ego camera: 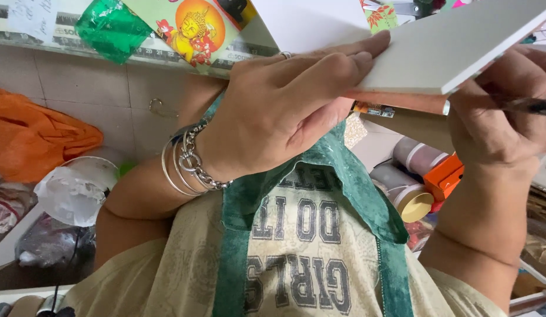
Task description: Assembling a paper craft project by applying adhesive with a brush and positioning small paper components.
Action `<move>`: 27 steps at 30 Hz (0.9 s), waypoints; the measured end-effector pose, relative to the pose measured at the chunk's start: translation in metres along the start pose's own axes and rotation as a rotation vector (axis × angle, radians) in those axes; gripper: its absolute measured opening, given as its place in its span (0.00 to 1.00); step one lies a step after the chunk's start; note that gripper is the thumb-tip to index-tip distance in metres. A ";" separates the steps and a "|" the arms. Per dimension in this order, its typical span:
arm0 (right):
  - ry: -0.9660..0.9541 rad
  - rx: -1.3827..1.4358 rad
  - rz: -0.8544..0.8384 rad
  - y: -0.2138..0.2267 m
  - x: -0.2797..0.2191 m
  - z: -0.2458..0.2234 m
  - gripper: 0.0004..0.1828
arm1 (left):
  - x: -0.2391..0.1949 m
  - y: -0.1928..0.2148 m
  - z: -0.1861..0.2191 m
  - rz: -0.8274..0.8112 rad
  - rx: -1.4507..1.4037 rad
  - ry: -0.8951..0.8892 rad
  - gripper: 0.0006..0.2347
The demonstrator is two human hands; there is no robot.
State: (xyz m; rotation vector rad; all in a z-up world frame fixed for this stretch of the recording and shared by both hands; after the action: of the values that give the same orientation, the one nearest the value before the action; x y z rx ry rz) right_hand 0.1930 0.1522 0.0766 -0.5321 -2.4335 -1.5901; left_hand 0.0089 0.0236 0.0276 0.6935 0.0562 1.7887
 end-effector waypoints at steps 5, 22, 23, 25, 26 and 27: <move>-0.087 0.056 0.041 0.003 -0.008 0.008 0.13 | 0.014 0.005 0.009 -0.041 0.019 0.045 0.09; -0.141 -0.094 -0.057 0.007 -0.018 0.013 0.01 | 0.013 0.011 0.003 -0.019 -0.110 0.073 0.13; -0.058 -0.195 -0.056 0.006 -0.022 0.015 0.04 | 0.016 0.014 0.004 -0.041 -0.125 0.094 0.10; -0.103 0.014 0.163 -0.003 -0.036 0.034 0.12 | 0.016 0.017 -0.001 -0.048 -0.168 0.123 0.10; -0.153 0.240 0.377 -0.005 -0.046 0.046 0.22 | 0.016 0.017 -0.004 -0.052 -0.214 0.154 0.11; -0.157 0.238 0.386 -0.013 -0.069 0.067 0.22 | 0.016 0.016 -0.007 -0.062 -0.211 0.150 0.11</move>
State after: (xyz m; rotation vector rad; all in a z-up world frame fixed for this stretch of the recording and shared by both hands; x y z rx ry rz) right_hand 0.2536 0.1956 0.0146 -1.0392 -2.3912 -1.1260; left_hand -0.0109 0.0346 0.0344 0.4019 -0.0105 1.7547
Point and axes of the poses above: each hand's wrist, its own x-axis towards the middle knuckle, its own y-axis out of the back of the hand, z = x × y, the point moved 5 cm from there along x, towards the middle knuckle, and after that the axes turned 11 degrees about y, right-handed, at the moved point
